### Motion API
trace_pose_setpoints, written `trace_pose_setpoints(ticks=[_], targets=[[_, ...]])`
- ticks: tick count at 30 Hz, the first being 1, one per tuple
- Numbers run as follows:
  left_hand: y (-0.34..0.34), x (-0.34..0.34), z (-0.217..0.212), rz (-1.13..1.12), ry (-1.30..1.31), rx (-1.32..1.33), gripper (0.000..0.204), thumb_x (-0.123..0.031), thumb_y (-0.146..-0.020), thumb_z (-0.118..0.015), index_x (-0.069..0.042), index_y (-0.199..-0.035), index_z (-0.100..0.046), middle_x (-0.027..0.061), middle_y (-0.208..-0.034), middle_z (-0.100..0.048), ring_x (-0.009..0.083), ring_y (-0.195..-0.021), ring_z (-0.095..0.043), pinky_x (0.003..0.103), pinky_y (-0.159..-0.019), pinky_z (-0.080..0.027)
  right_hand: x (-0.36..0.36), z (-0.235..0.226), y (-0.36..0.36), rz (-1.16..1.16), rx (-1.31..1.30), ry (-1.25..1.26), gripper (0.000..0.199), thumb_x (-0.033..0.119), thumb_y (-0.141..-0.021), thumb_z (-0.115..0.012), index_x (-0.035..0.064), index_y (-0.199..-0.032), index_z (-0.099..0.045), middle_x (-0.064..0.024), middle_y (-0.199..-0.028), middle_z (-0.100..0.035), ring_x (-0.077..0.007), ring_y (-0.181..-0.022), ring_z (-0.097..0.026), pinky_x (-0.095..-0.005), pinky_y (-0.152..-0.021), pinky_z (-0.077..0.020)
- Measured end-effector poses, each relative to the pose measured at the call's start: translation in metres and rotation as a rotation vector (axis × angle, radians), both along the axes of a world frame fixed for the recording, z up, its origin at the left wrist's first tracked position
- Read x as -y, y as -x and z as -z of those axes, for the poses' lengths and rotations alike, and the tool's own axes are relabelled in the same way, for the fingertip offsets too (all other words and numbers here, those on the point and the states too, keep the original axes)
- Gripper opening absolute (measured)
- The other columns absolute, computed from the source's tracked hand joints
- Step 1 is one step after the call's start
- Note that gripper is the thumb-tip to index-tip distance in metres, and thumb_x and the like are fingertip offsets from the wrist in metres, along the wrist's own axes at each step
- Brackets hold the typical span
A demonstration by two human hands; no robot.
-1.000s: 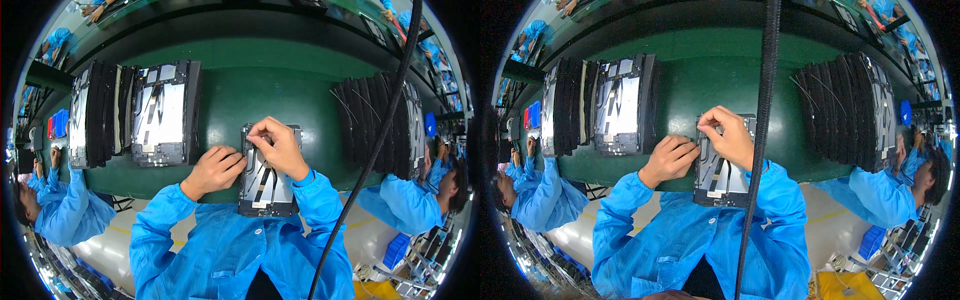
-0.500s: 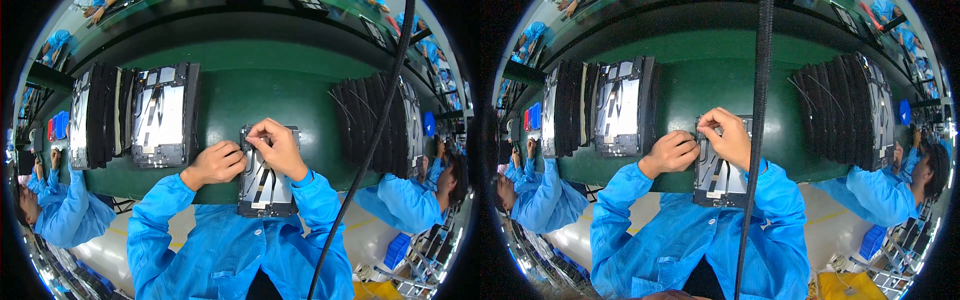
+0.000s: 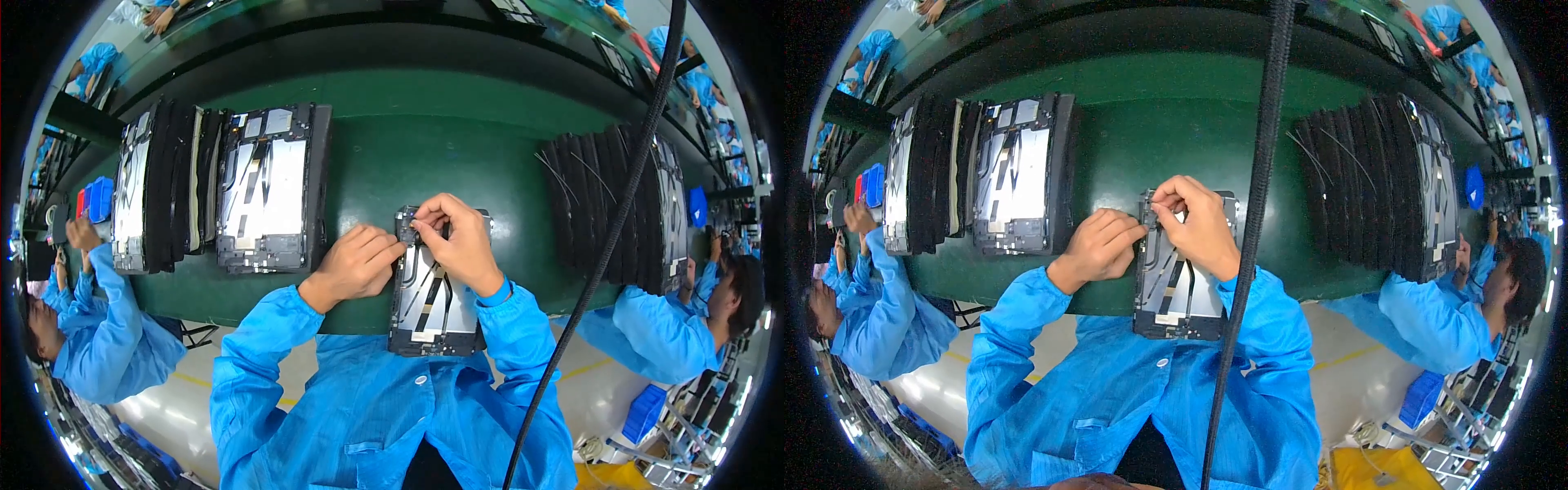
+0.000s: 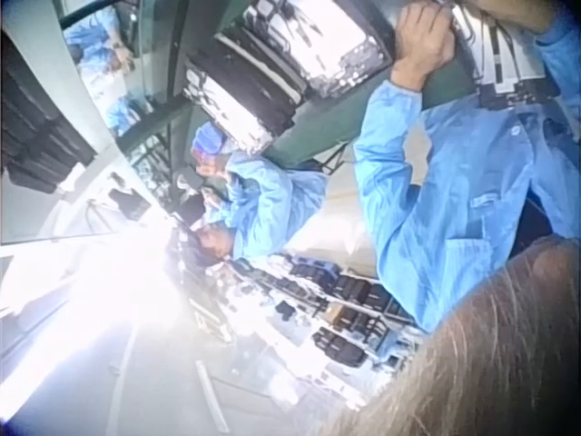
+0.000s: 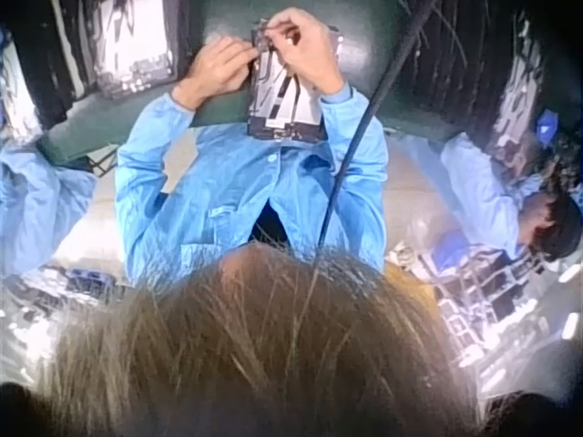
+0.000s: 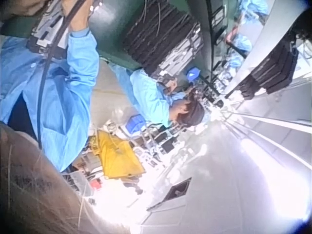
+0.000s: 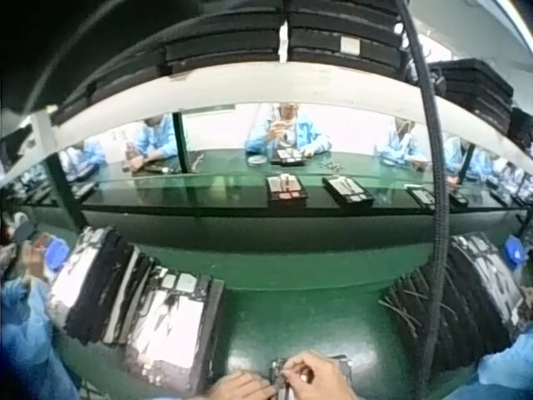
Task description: The person assembles the internal components of a tablet device by hand, connecting a ribbon cable to a circuit board and then attaching a screen panel to a tablet chassis.
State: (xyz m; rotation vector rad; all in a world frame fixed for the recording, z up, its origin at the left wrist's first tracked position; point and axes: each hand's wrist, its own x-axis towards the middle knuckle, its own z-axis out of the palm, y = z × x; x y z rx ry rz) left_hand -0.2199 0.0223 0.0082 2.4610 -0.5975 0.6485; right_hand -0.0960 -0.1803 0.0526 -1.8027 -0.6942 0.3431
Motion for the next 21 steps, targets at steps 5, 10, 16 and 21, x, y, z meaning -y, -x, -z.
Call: trace_pose_setpoints(ticks=[5,10,16,21], targets=[[0.003,0.003,0.001,-0.009,0.034,0.004,0.046,0.000,-0.074,-0.077,0.003,-0.120,-0.078,0.0134,-0.110,-0.075,0.0317,-0.099,-0.071,0.044,-0.086,-0.058,0.000,0.000,-0.001,-0.009,-0.009,0.010,0.012,-0.003,-0.097,-0.079,-0.0012,-0.105,-0.070,-0.0125,-0.096,-0.074,-0.0216,-0.086,-0.075,-0.0346,-0.077,-0.0591],[0.003,0.003,0.000,-0.002,0.061,-0.006,0.047,0.000,-0.074,-0.077,0.003,-0.121,-0.078,0.0133,-0.111,-0.075,0.0316,-0.098,-0.071,0.044,-0.086,-0.058,0.001,-0.001,0.002,0.001,0.010,0.021,0.019,-0.010,-0.095,-0.075,-0.0012,-0.100,-0.059,-0.0120,-0.088,-0.067,-0.0198,-0.077,-0.067,-0.0350,-0.071,-0.0548],[0.002,0.002,0.002,0.005,0.068,-0.010,0.048,-0.001,-0.075,-0.077,0.003,-0.123,-0.077,0.0134,-0.111,-0.074,0.0312,-0.098,-0.070,0.043,-0.086,-0.057,-0.001,0.006,0.003,0.008,0.074,0.071,0.019,-0.011,-0.097,-0.073,0.0003,-0.099,-0.058,-0.0109,-0.087,-0.067,-0.0191,-0.075,-0.068,-0.0341,-0.071,-0.0544],[0.003,0.004,0.003,0.017,0.020,-0.009,0.048,-0.004,-0.075,-0.078,0.003,-0.123,-0.077,0.0122,-0.109,-0.073,0.0297,-0.098,-0.068,0.042,-0.086,-0.055,-0.010,0.007,-0.003,-0.046,0.401,0.125,0.023,-0.014,-0.087,-0.074,0.0016,-0.095,-0.060,-0.0125,-0.086,-0.063,-0.0295,-0.080,-0.065,-0.0412,-0.072,-0.0540]])
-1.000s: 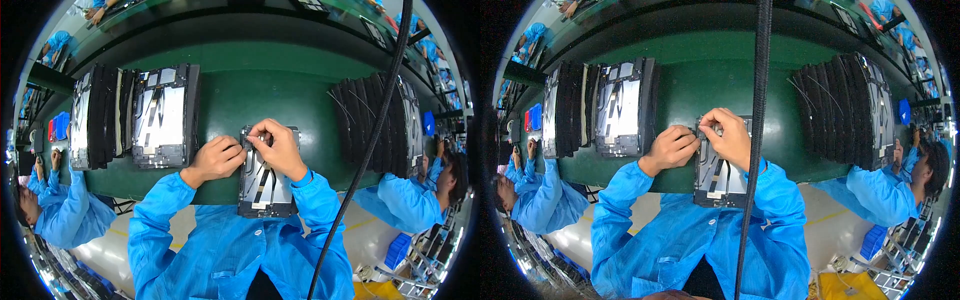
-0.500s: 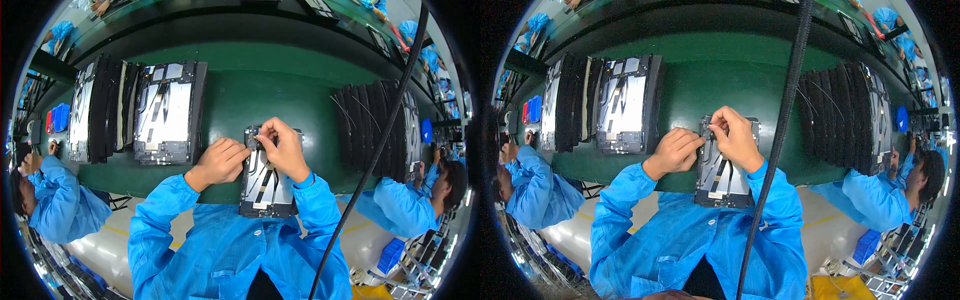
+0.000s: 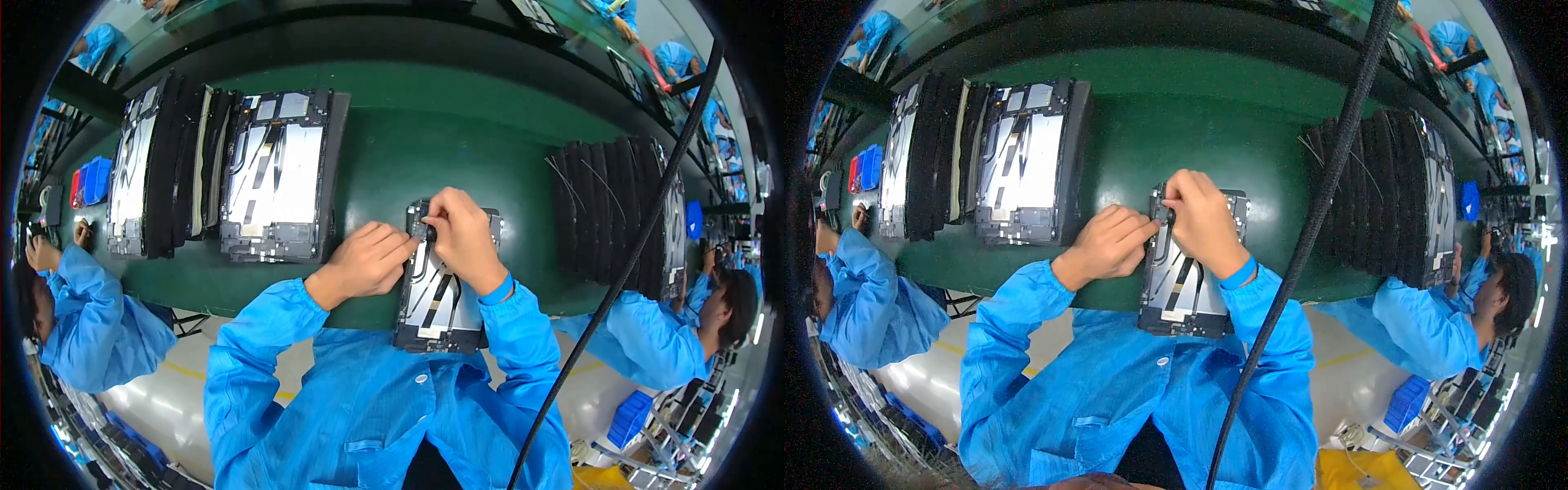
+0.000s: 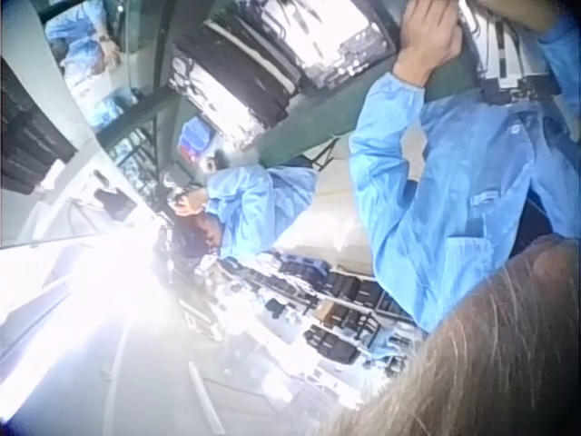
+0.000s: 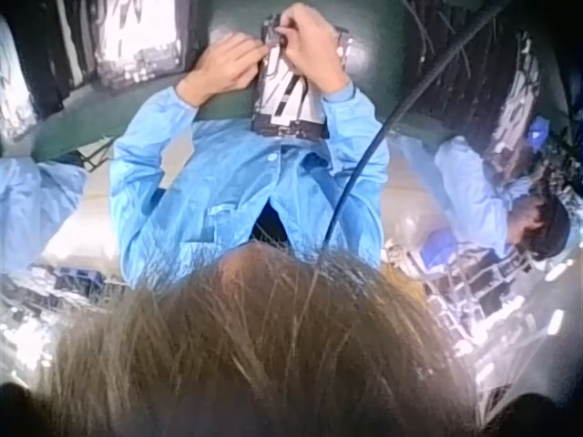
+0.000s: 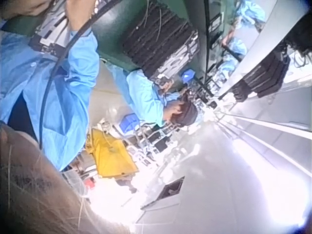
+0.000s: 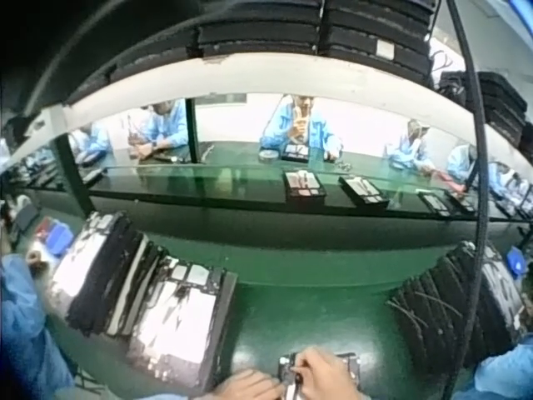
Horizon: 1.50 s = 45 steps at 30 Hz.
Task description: The person assembles the internal components of a tablet device by hand, connecting a ribbon cable to a circuit board and then attaching a screen panel to a tablet chassis.
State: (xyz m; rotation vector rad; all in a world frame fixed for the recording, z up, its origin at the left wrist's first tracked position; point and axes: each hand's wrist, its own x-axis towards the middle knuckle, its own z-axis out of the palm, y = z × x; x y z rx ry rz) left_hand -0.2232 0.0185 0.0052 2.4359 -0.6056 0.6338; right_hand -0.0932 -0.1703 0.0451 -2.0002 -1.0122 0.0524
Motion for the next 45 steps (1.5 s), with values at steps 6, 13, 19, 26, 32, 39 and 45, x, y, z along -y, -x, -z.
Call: trace_pose_setpoints(ticks=[6,13,19,26,32,39,45], targets=[[0.005,-0.003,0.004,0.002,-0.023,0.009,0.047,-0.005,-0.076,-0.078,0.003,-0.122,-0.076,0.0126,-0.109,-0.073,0.0302,-0.098,-0.067,0.042,-0.085,-0.054,-0.020,-0.004,-0.009,-0.237,0.346,0.045,0.024,-0.008,-0.073,-0.072,0.0057,-0.089,-0.060,-0.0106,-0.088,-0.059,-0.0357,-0.086,-0.058,-0.0472,-0.072,-0.0517],[0.005,0.008,-0.007,-0.055,0.003,-0.051,0.048,-0.004,-0.080,-0.075,0.002,-0.127,-0.074,0.0128,-0.110,-0.071,0.0322,-0.099,-0.067,0.042,-0.087,-0.054,-0.015,0.005,-0.022,-0.250,0.300,0.000,0.020,-0.006,-0.079,-0.076,0.0061,-0.088,-0.063,-0.0092,-0.091,-0.064,-0.0342,-0.088,-0.061,-0.0450,-0.074,-0.0537],[0.081,0.043,-0.046,-0.182,-0.062,-0.415,0.098,-0.069,-0.083,-0.087,-0.003,-0.152,-0.063,0.0183,-0.111,-0.065,0.0393,-0.104,-0.062,0.050,-0.092,-0.050,0.052,-0.031,0.002,0.051,0.184,0.021,0.036,0.012,-0.094,-0.086,0.0043,-0.126,-0.071,-0.0187,-0.125,-0.068,-0.0416,-0.110,-0.066,-0.0483,-0.090,-0.0554],[0.087,0.068,-0.029,-0.119,-0.063,-0.392,0.091,-0.066,-0.079,-0.094,-0.002,-0.138,-0.071,0.0108,-0.092,-0.068,0.0291,-0.083,-0.068,0.042,-0.073,-0.054,0.145,-0.003,0.075,0.540,-0.301,0.154,0.035,0.027,-0.106,-0.078,0.0021,-0.128,-0.071,-0.0181,-0.096,-0.074,-0.0344,-0.078,-0.073,-0.0460,-0.070,-0.0569],[0.050,0.064,-0.007,-0.212,-0.010,-0.348,0.069,-0.045,-0.087,-0.095,-0.004,-0.137,-0.070,0.0165,-0.100,-0.078,0.0368,-0.084,-0.077,0.048,-0.072,-0.061,0.152,0.003,0.084,0.477,-0.525,-0.119,0.058,0.026,-0.104,-0.083,0.0077,-0.156,-0.063,-0.0189,-0.123,-0.076,-0.0252,-0.087,-0.069,-0.0405,-0.079,-0.0584],[-0.063,0.036,-0.006,-0.437,0.030,-0.145,0.054,-0.030,-0.101,-0.083,-0.006,-0.145,-0.063,0.0176,-0.099,-0.078,0.0391,-0.080,-0.078,0.051,-0.068,-0.061,0.109,0.036,-0.006,0.204,-0.436,-0.322,0.063,0.020,-0.103,-0.084,0.0047,-0.159,-0.059,-0.0296,-0.168,-0.052,-0.0370,-0.148,-0.061,-0.0440,-0.116,-0.0568],[-0.158,0.012,0.009,-0.709,0.233,-0.136,0.045,-0.029,-0.104,-0.079,-0.011,-0.142,-0.063,0.0168,-0.106,-0.079,0.0419,-0.090,-0.078,0.055,-0.073,-0.061,0.033,0.057,-0.104,0.169,-0.379,-0.358,0.060,0.018,-0.099,-0.087,0.0115,-0.154,-0.063,-0.0347,-0.182,-0.027,-0.0436,-0.170,-0.033,-0.0517,-0.131,-0.0435]])
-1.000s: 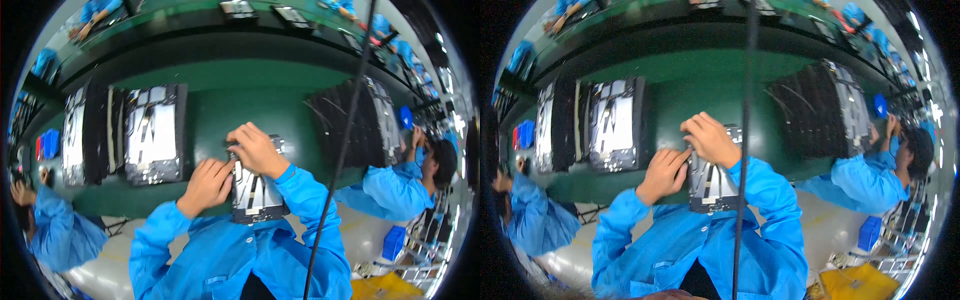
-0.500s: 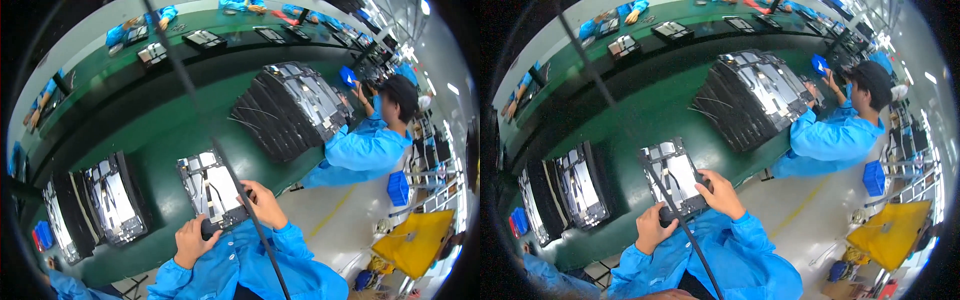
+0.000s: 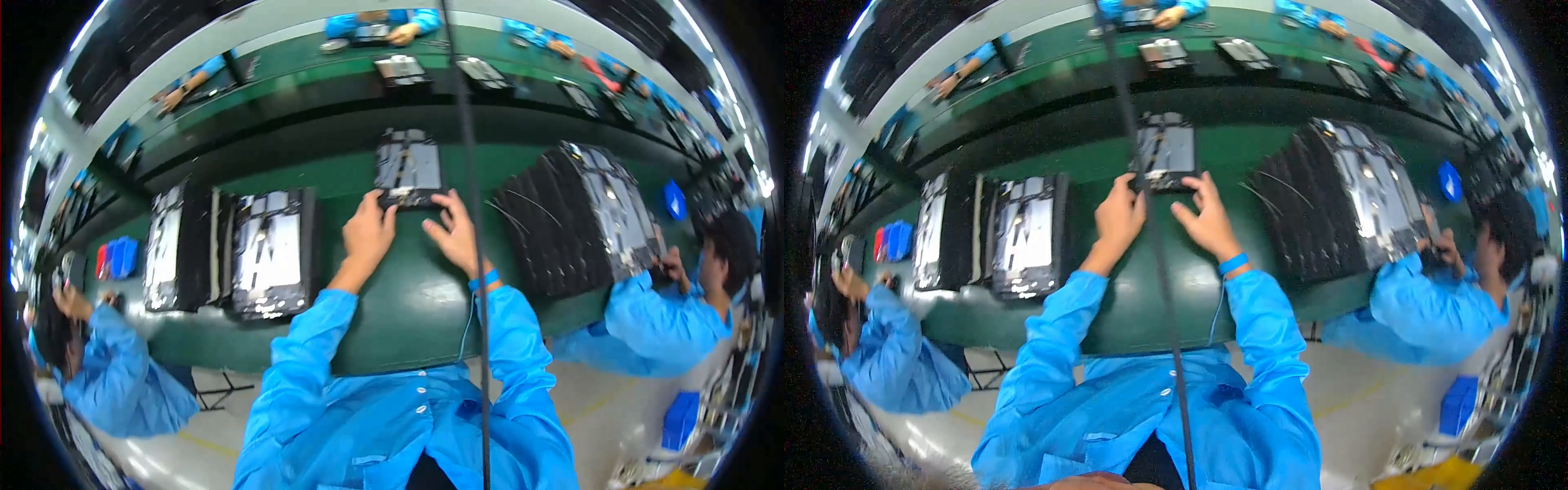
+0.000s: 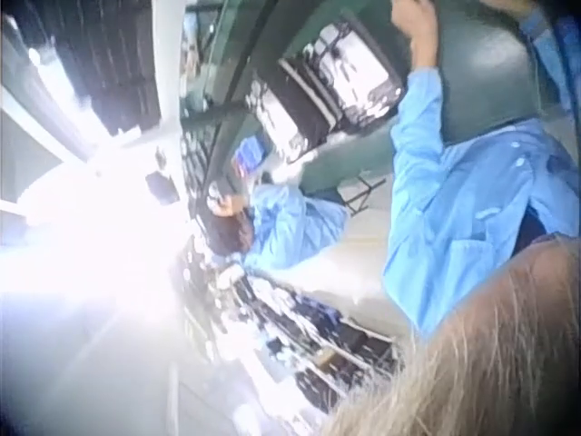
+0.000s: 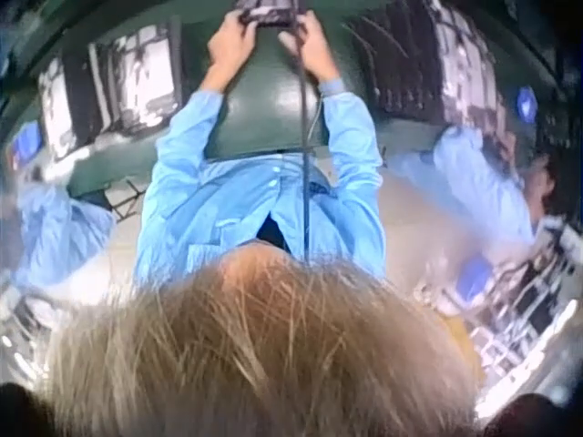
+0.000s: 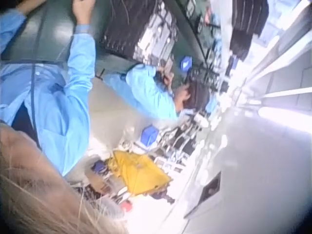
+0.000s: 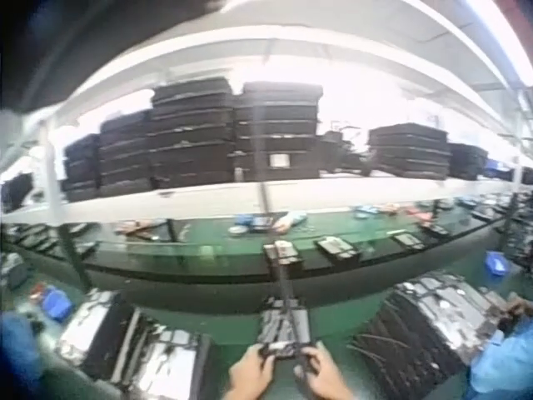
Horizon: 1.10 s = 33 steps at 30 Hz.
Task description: The person assembles the internal components of a tablet device by hand, connecting a ribbon cable to a circuit board and then attaching a screen panel to a tablet chassis.
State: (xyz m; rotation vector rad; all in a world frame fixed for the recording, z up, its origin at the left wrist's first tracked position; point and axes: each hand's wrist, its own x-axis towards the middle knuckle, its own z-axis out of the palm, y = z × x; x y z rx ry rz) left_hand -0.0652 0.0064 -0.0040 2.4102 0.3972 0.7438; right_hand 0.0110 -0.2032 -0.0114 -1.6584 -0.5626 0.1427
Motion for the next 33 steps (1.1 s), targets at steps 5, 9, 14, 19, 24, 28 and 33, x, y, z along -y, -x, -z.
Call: trace_pose_setpoints(ticks=[5,9,14,19,24,28,33], targets=[[-0.017,0.013,0.003,-0.023,0.164,0.146,0.054,-0.003,-0.101,-0.066,-0.003,-0.154,-0.055,0.0256,-0.142,-0.072,0.0457,-0.125,-0.073,0.053,-0.103,-0.060,-0.047,0.006,-0.055,0.105,0.230,0.141,0.052,0.012,-0.100,-0.081,0.0139,-0.151,-0.068,-0.0353,-0.182,-0.028,-0.0488,-0.170,-0.030,-0.0495,-0.135,-0.0351],[0.082,0.048,-0.030,0.297,0.259,0.257,0.054,0.008,-0.093,-0.068,0.000,-0.146,-0.063,0.0274,-0.142,-0.070,0.0453,-0.122,-0.071,0.051,-0.106,-0.059,-0.043,0.011,-0.021,0.249,0.484,0.223,0.031,0.007,-0.102,-0.073,0.0122,-0.132,-0.078,-0.0248,-0.172,-0.051,-0.0485,-0.163,-0.043,-0.0523,-0.132,-0.0383],[0.252,0.008,-0.032,0.034,-0.236,0.495,0.047,0.007,-0.087,-0.069,0.000,-0.133,-0.068,0.0199,-0.132,-0.068,0.0405,-0.119,-0.067,0.048,-0.100,-0.056,-0.105,-0.041,0.046,0.001,0.532,0.070,0.023,0.008,-0.102,-0.073,0.0081,-0.124,-0.079,-0.0154,-0.140,-0.072,-0.0400,-0.135,-0.062,-0.0487,-0.116,-0.0503],[0.288,-0.024,-0.022,-0.605,0.174,0.289,0.054,0.000,-0.107,-0.057,0.002,-0.159,-0.045,0.0230,-0.156,-0.053,0.0313,-0.131,-0.058,0.048,-0.116,-0.047,-0.192,-0.046,0.042,-0.131,-0.019,-0.048,0.044,0.027,-0.106,-0.080,0.0025,-0.141,-0.073,-0.0154,-0.121,-0.078,-0.0203,-0.098,-0.073,-0.0352,-0.088,-0.0593],[0.280,-0.034,-0.036,-0.474,0.695,0.501,0.052,-0.006,-0.116,-0.053,-0.001,-0.166,-0.038,0.0189,-0.161,-0.051,0.0221,-0.118,-0.066,0.040,-0.113,-0.052,-0.236,-0.048,0.051,-0.070,-0.171,-0.119,0.055,0.028,-0.097,-0.089,0.0002,-0.141,-0.070,-0.0087,-0.104,-0.081,-0.0153,-0.090,-0.074,-0.0327,-0.083,-0.0601],[0.274,-0.040,-0.029,-0.466,0.949,0.732,0.051,-0.006,-0.114,-0.061,-0.004,-0.161,-0.043,0.0160,-0.157,-0.052,0.0216,-0.117,-0.065,0.041,-0.108,-0.054,-0.236,-0.066,0.077,-0.044,-0.076,-0.179,0.054,0.018,-0.096,-0.093,0.0016,-0.137,-0.062,-0.0082,-0.111,-0.078,-0.0133,-0.098,-0.074,-0.0301,-0.085,-0.0605],[0.275,-0.063,-0.031,-0.451,1.341,0.825,0.047,-0.008,-0.113,-0.066,-0.007,-0.156,-0.047,0.0079,-0.145,-0.056,0.0188,-0.117,-0.059,0.044,-0.105,-0.051,-0.218,-0.077,0.092,-0.085,-0.099,-0.407,0.055,0.011,-0.096,-0.091,0.0029,-0.139,-0.058,-0.0085,-0.118,-0.071,-0.0145,-0.102,-0.073,-0.0313,-0.087,-0.0617]])
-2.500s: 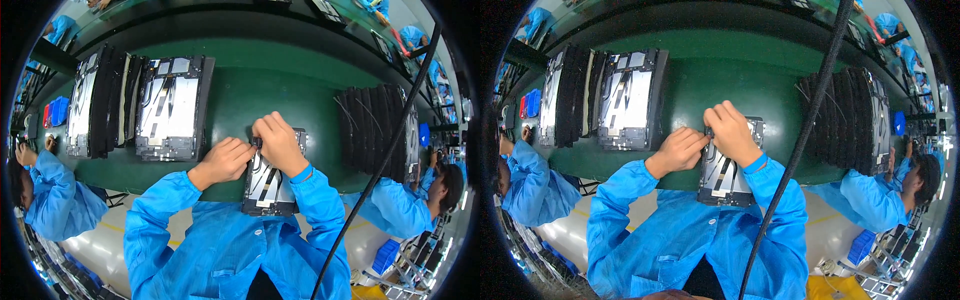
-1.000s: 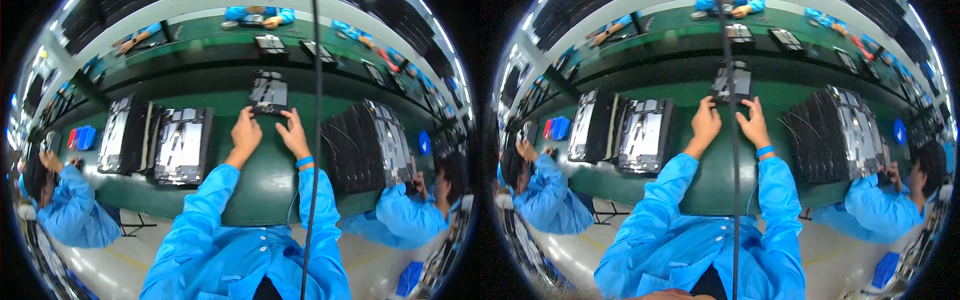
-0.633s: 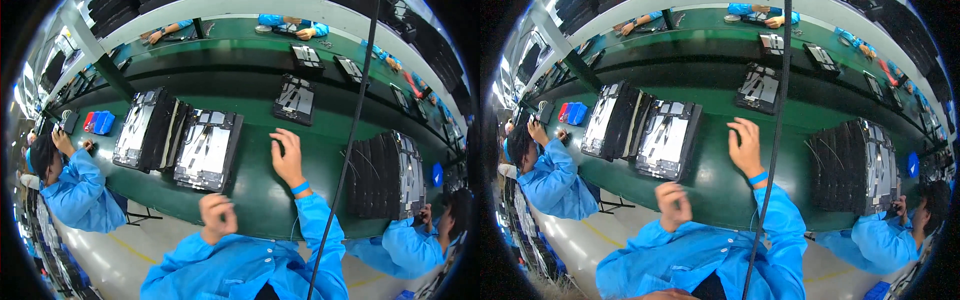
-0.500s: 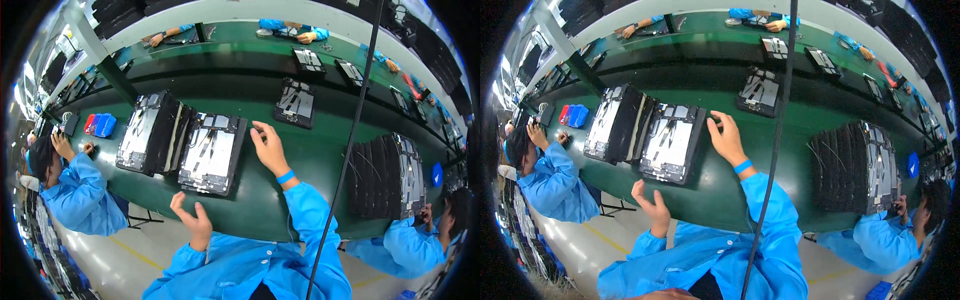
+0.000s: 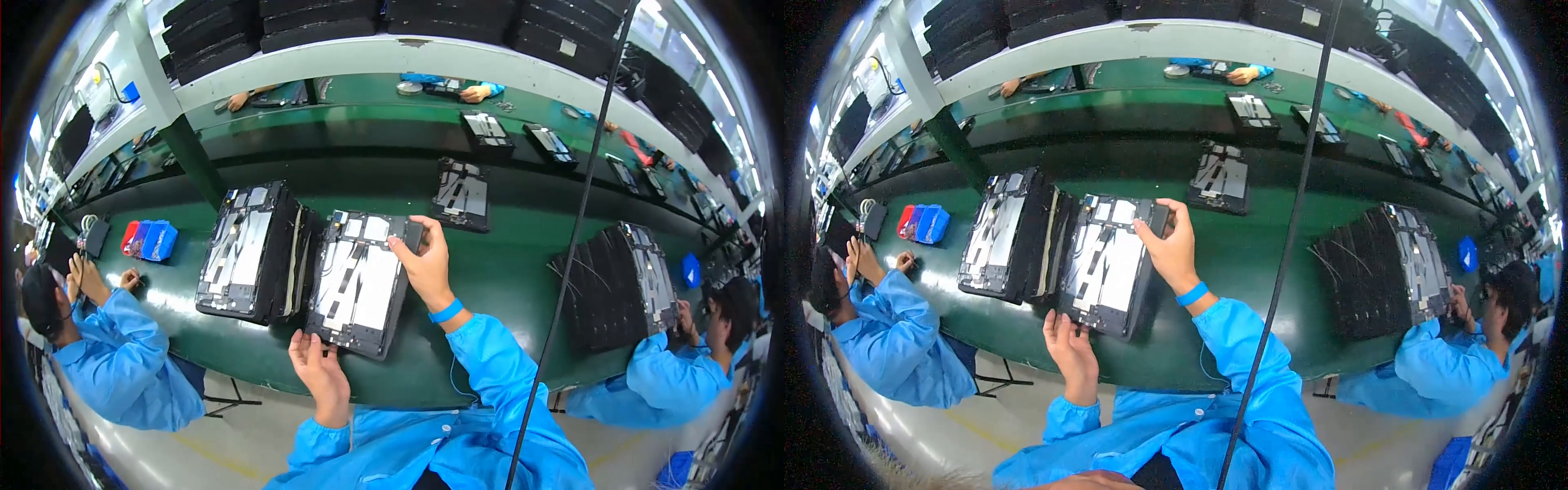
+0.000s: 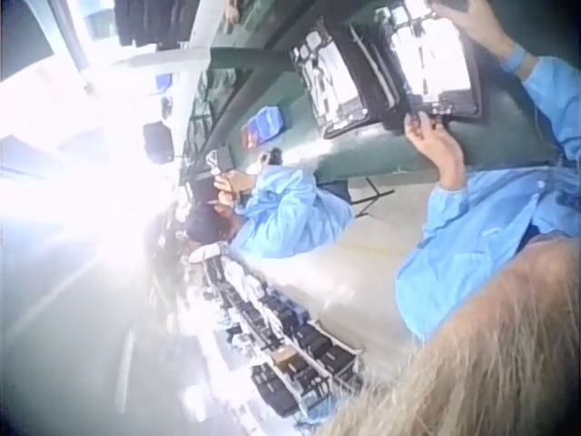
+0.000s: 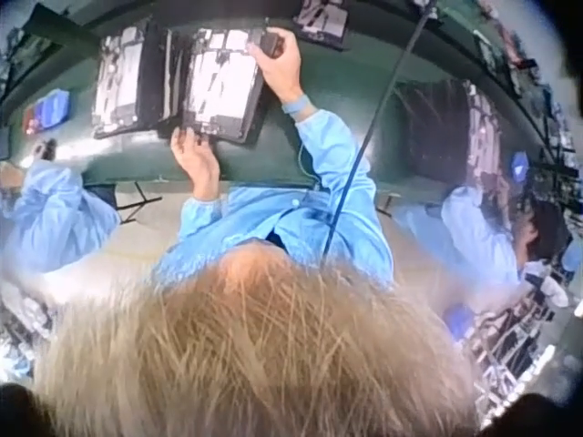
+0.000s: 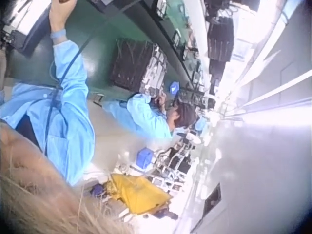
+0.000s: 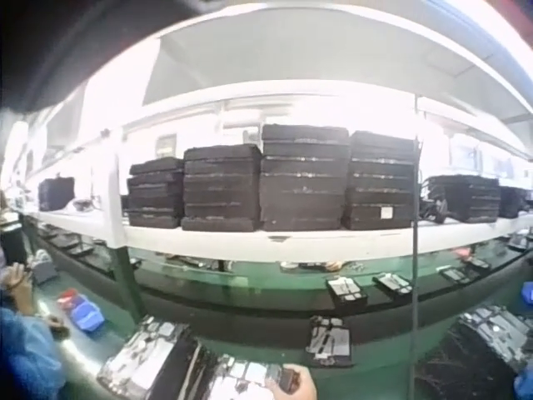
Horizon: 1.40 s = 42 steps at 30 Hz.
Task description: The person assembles the internal components of a tablet device by hand, connecting a ribbon cable to a circuit board and then attaching a screen panel to a tablet chassis.
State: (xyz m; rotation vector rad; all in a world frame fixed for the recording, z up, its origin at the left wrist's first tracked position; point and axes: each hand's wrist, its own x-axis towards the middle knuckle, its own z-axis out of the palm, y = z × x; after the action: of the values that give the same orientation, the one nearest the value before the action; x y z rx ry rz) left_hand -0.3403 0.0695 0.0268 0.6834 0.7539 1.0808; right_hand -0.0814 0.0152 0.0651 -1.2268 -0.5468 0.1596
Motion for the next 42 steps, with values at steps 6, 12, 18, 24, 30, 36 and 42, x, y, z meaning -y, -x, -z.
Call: trace_pose_setpoints(ticks=[6,12,18,24,30,36,42], targets=[[0.013,0.005,-0.011,-0.022,0.042,0.113,0.042,-0.014,-0.114,-0.062,-0.009,-0.154,-0.049,0.0069,-0.139,-0.059,0.0148,-0.103,-0.058,0.039,-0.095,-0.050,0.046,-0.012,0.021,-0.027,-0.061,-0.110,0.056,0.004,-0.097,-0.088,0.0031,-0.144,-0.058,-0.0093,-0.127,-0.069,-0.0156,-0.116,-0.069,-0.0326,-0.098,-0.0608],[0.011,0.016,-0.131,0.151,-0.703,0.303,0.047,-0.036,-0.114,-0.050,0.001,-0.141,-0.059,0.0157,-0.130,-0.066,0.0273,-0.113,-0.064,0.044,-0.101,-0.052,0.138,-0.013,-0.006,-0.132,-0.438,-0.067,0.058,0.009,-0.099,-0.082,0.0033,-0.152,-0.059,-0.0080,-0.126,-0.072,-0.0180,-0.111,-0.072,-0.0355,-0.096,-0.0619],[0.091,0.083,-0.166,0.625,-0.963,0.446,0.058,-0.044,-0.115,-0.048,0.001,-0.151,-0.058,0.0239,-0.139,-0.068,0.0375,-0.127,-0.065,0.059,-0.114,-0.050,0.197,0.071,-0.064,-0.236,-0.575,-0.003,0.072,0.027,-0.096,-0.082,0.0023,-0.158,-0.058,-0.0071,-0.134,-0.072,-0.0196,-0.118,-0.069,-0.0345,-0.109,-0.0536],[-0.036,0.263,-0.229,0.883,-0.817,0.664,0.053,-0.041,-0.114,-0.053,-0.001,-0.147,-0.061,0.0237,-0.136,-0.071,0.0409,-0.125,-0.067,0.061,-0.112,-0.052,0.235,0.064,-0.084,-0.250,-0.369,0.178,0.064,0.013,-0.096,-0.084,0.0058,-0.155,-0.061,-0.0065,-0.134,-0.070,-0.0172,-0.124,-0.067,-0.0335,-0.110,-0.0535],[-0.018,0.137,-0.180,1.130,-0.714,0.760,0.048,-0.039,-0.112,-0.058,-0.003,-0.144,-0.063,0.0236,-0.133,-0.074,0.0444,-0.123,-0.069,0.064,-0.110,-0.054,0.234,0.048,-0.073,-0.225,-0.340,0.204,0.074,0.007,-0.093,-0.087,0.0069,-0.161,-0.057,-0.0071,-0.132,-0.070,-0.0164,-0.121,-0.066,-0.0326,-0.107,-0.0526],[-0.040,0.047,-0.157,1.348,-0.682,0.715,0.043,-0.036,-0.111,-0.062,-0.005,-0.140,-0.066,0.0234,-0.130,-0.077,0.0479,-0.121,-0.072,0.066,-0.108,-0.056,0.237,0.061,-0.071,-0.253,-0.053,0.489,0.103,0.012,-0.096,-0.089,0.0067,-0.179,-0.028,-0.0118,-0.123,-0.069,-0.0186,-0.111,-0.069,-0.0348,-0.098,-0.0564],[-0.062,0.054,-0.157,1.694,-0.473,0.654,0.039,-0.034,-0.110,-0.067,-0.006,-0.137,-0.069,0.0233,-0.127,-0.079,0.0513,-0.119,-0.074,0.068,-0.106,-0.058,0.223,0.046,-0.070,-0.124,0.284,0.640,0.055,0.015,-0.093,-0.086,0.0029,-0.145,-0.070,-0.0116,-0.102,-0.078,-0.0201,-0.093,-0.078,-0.0380,-0.081,-0.0625]])
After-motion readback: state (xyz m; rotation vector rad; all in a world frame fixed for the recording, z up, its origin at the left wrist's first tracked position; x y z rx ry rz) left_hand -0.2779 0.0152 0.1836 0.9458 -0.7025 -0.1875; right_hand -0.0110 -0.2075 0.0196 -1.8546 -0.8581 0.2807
